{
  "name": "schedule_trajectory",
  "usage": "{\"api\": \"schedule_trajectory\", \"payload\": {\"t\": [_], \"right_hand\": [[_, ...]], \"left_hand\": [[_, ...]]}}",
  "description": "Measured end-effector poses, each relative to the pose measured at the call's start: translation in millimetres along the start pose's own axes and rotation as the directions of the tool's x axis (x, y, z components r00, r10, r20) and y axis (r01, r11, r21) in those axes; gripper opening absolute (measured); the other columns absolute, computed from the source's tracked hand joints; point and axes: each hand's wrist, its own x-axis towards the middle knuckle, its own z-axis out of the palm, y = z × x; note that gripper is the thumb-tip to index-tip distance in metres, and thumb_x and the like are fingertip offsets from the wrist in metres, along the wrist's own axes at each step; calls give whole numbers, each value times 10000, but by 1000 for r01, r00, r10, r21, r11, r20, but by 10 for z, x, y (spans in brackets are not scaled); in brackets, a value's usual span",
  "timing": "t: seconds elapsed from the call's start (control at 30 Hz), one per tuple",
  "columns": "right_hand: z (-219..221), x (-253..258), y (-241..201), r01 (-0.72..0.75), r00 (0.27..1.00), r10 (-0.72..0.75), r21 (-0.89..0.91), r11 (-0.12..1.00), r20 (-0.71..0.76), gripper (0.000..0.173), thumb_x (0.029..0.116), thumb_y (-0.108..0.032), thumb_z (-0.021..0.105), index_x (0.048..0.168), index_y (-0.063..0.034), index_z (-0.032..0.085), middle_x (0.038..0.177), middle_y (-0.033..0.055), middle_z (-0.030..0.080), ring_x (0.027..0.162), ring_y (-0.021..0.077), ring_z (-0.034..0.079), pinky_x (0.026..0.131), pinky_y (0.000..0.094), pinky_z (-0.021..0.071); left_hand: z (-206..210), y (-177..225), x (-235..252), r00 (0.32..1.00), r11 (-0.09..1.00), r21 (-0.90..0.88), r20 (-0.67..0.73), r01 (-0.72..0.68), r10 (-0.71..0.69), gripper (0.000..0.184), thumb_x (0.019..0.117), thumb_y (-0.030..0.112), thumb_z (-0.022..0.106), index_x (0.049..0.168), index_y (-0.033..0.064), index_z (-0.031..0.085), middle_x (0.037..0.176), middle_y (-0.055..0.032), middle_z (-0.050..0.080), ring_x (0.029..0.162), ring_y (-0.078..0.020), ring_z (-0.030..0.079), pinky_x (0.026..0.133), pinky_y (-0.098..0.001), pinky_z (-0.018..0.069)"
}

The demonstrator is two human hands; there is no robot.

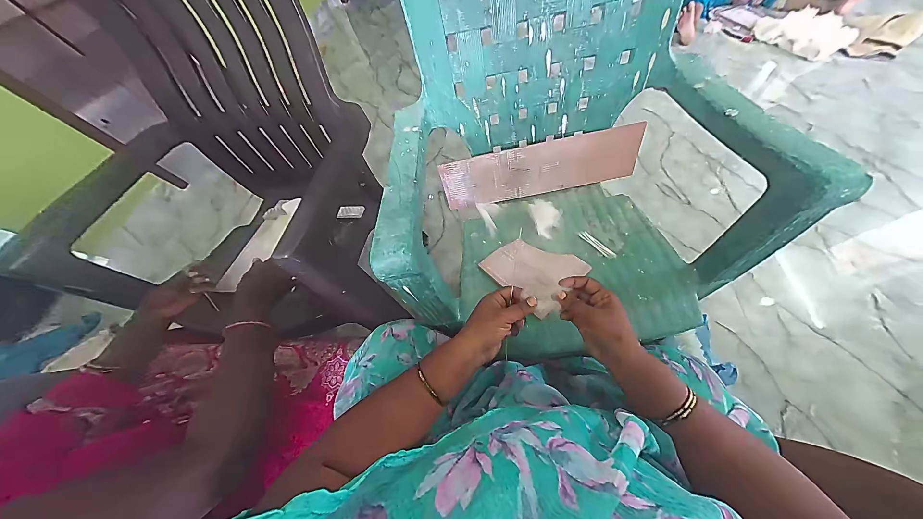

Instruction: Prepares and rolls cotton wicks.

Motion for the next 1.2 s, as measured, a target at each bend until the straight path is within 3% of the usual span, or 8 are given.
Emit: {"api": "schedule_trajectory", "payload": {"t": [0.27,0.43,0.6,0.7,0.83,0.93,1.07,1.2], "right_hand": [[-77,844,-262,50,994,-70,-219,974,-84,261,990,8,609,1241,-29,549,923,33,654,759,83,651,732,276,571],[91,1671,-116,165,978,-206,-541,825,-16,352,977,-62,649,1304,36,562,1128,197,677,895,235,696,817,414,580],[131,1947,-82,110,980,-201,-800,589,-13,402,971,-133,677,1332,26,598,1313,293,597,1114,434,635,958,603,496],[73,1796,-164,128,956,-289,-823,553,-45,353,989,-121,634,1318,7,618,1361,305,556,1178,444,600,987,572,491],[24,1371,-265,202,958,-286,-745,636,15,291,1012,-82,587,1284,8,636,1325,247,600,1120,362,626,961,527,497],[86,918,-313,225,974,-159,-625,747,160,240,1029,-128,596,1229,-7,651,1175,155,675,988,232,659,862,449,538],[175,535,-287,81,950,60,-426,901,307,268,984,-102,657,1244,-41,637,1038,40,696,888,92,650,792,286,549],[213,409,-212,-9,958,104,-334,942,269,272,927,41,673,1188,-26,643,891,33,697,766,93,658,721,260,560]], "left_hand": [[-187,169,151,999,998,-67,-40,9,-11,16,1027,63,600,1034,51,608,774,8,595,564,-24,502,507,-151,412],[-254,193,234,999,997,-66,-28,37,-39,104,1052,109,571,1115,46,627,822,6,607,577,-24,506,509,-155,405],[-312,184,280,998,999,-32,-35,41,-42,133,1029,96,610,1149,45,636,841,4,601,604,-31,505,529,-163,403],[-333,171,307,998,999,-49,-52,17,-19,167,991,61,660,1152,44,618,819,-1,616,586,-28,496,507,-163,383],[-306,155,331,997,1000,-11,-70,17,-18,172,968,59,695,1123,41,623,788,0,617,581,-30,492,505,-166,371],[-283,133,335,997,1000,19,-75,25,-23,165,947,56,721,1081,41,625,761,5,620,569,-28,483,506,-167,367],[-284,112,318,999,994,109,-33,-30,33,235,920,29,740,1120,24,617,771,7,644,593,-19,509,537,-169,397],[-289,90,285,997,978,196,32,-72,67,253,892,12,760,1099,23,614,764,21,653,617,-8,545,575,-163,434]]}}
